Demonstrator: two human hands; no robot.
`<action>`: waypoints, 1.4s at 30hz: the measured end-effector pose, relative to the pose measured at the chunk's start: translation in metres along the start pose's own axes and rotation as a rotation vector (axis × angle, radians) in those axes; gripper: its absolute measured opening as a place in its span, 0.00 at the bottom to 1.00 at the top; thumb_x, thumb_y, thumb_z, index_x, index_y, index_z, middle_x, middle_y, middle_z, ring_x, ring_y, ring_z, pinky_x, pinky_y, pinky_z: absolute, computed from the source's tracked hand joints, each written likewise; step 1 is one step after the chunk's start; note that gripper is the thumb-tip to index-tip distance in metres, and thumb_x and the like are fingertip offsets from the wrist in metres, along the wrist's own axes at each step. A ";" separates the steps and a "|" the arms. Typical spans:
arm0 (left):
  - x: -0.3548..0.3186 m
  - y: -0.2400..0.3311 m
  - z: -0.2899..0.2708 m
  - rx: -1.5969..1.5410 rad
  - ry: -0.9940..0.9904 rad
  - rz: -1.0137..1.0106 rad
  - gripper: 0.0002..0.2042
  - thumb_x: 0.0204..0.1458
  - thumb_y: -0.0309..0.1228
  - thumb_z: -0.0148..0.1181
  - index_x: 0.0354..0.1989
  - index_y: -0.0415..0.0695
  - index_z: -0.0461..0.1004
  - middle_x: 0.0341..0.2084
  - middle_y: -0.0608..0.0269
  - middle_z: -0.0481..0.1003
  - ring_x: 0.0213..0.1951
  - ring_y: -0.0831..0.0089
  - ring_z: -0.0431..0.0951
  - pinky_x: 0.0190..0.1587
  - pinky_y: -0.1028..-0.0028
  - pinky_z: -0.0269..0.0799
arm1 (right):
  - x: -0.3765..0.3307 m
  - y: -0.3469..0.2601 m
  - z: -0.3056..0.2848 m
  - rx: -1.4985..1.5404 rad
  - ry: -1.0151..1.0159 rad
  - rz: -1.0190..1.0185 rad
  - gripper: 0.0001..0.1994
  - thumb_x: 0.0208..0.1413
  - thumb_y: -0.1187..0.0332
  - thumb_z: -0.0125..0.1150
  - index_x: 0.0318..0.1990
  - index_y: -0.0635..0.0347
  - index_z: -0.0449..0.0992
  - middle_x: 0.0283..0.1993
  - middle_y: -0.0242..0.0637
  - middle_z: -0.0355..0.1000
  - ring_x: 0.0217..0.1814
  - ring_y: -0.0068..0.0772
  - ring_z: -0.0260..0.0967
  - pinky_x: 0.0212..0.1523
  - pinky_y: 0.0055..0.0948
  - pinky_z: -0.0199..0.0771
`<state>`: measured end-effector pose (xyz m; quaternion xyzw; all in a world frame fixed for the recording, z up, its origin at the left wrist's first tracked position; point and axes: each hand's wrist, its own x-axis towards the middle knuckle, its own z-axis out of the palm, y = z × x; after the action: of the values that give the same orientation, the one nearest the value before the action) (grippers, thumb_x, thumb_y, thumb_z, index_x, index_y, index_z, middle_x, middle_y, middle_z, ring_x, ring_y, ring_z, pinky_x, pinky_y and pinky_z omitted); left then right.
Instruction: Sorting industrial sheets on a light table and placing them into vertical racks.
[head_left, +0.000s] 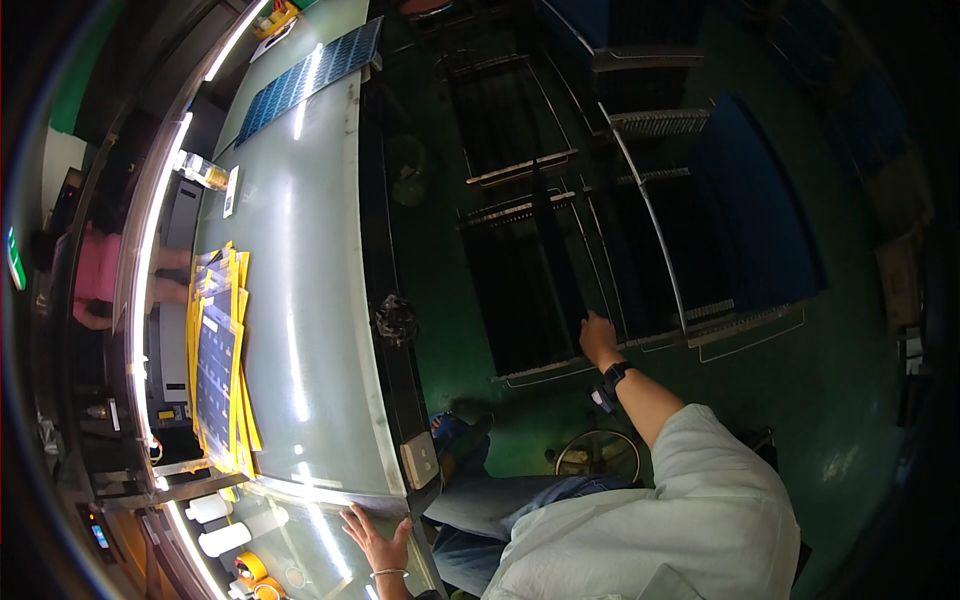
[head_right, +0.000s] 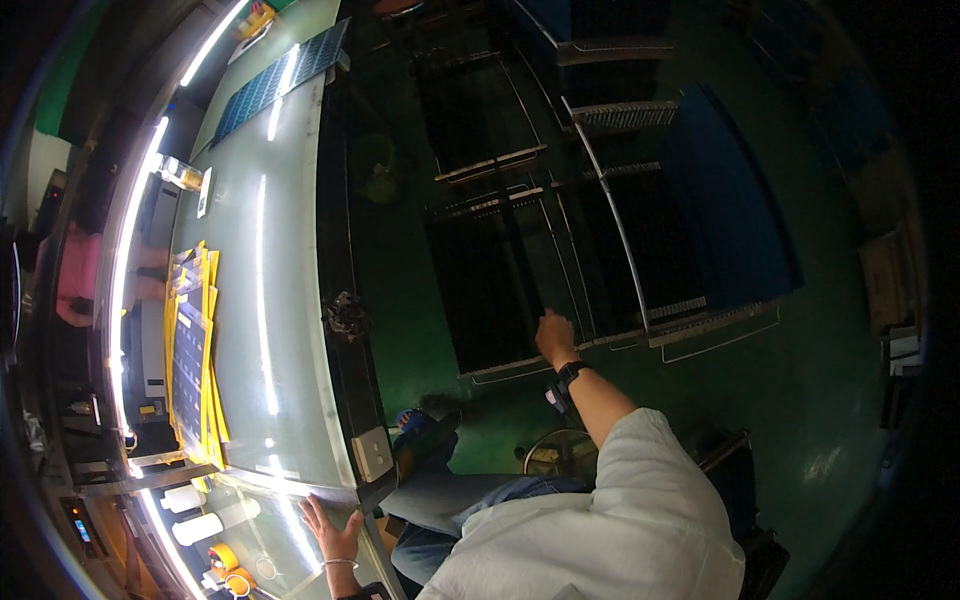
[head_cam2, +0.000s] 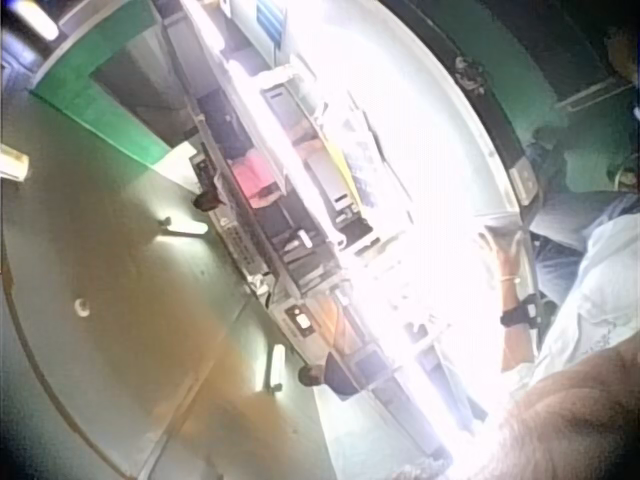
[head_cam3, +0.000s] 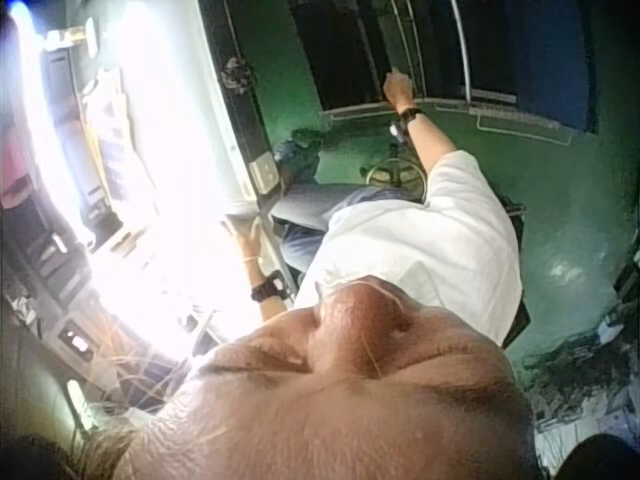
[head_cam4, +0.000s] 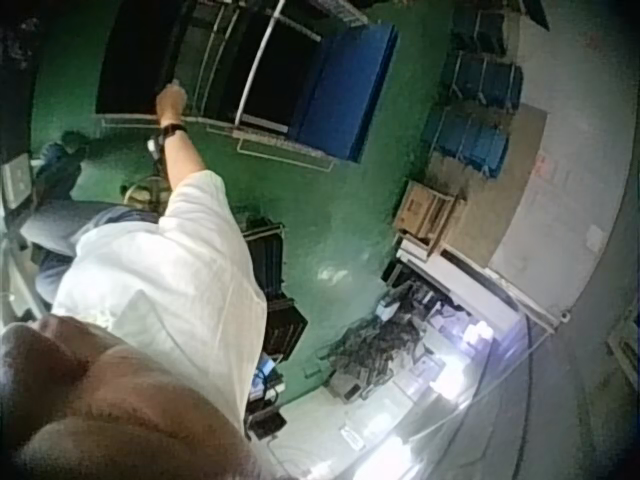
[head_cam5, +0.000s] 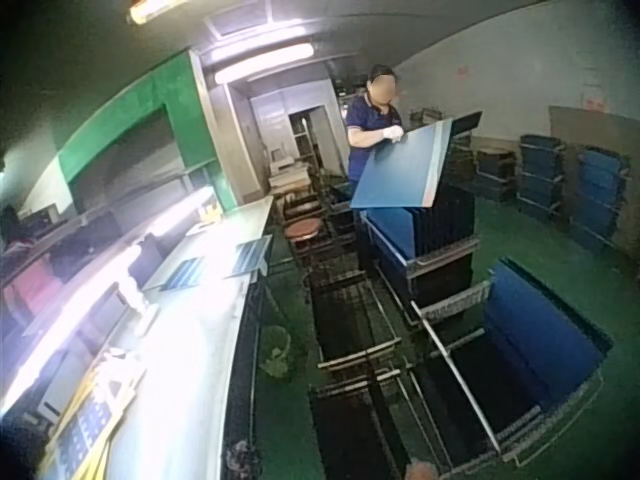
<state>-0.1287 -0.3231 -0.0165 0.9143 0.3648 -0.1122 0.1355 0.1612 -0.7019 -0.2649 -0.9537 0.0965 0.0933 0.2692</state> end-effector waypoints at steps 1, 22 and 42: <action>0.000 0.000 0.000 0.003 0.005 0.004 0.55 0.29 0.46 0.70 0.65 0.46 0.39 0.64 0.43 0.35 0.63 0.40 0.34 0.63 0.53 0.39 | 0.004 -0.002 0.001 0.007 -0.031 0.008 0.13 0.54 0.67 0.48 0.42 0.69 0.70 0.32 0.55 0.72 0.37 0.55 0.70 0.38 0.45 0.70; -0.023 0.023 -0.005 0.142 0.051 -0.125 0.52 0.34 0.66 0.54 0.65 0.51 0.40 0.63 0.44 0.38 0.63 0.37 0.35 0.56 0.39 0.41 | -0.112 -0.672 -0.090 0.750 -1.369 -0.943 0.33 0.51 0.38 0.46 0.44 0.66 0.67 0.38 0.42 0.71 0.34 0.29 0.72 0.35 0.24 0.73; -0.019 0.025 -0.014 0.061 0.070 -0.087 0.53 0.34 0.63 0.58 0.65 0.47 0.40 0.64 0.44 0.37 0.63 0.36 0.33 0.57 0.41 0.41 | -0.042 -0.364 -0.128 1.359 -1.207 -0.281 0.07 0.50 0.78 0.53 0.38 0.64 0.70 0.36 0.38 0.72 0.38 0.32 0.72 0.39 0.32 0.74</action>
<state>-0.1230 -0.3478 0.0066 0.9048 0.4050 -0.0969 0.0895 0.2223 -0.4597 0.0320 -0.3829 -0.1431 0.4652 0.7852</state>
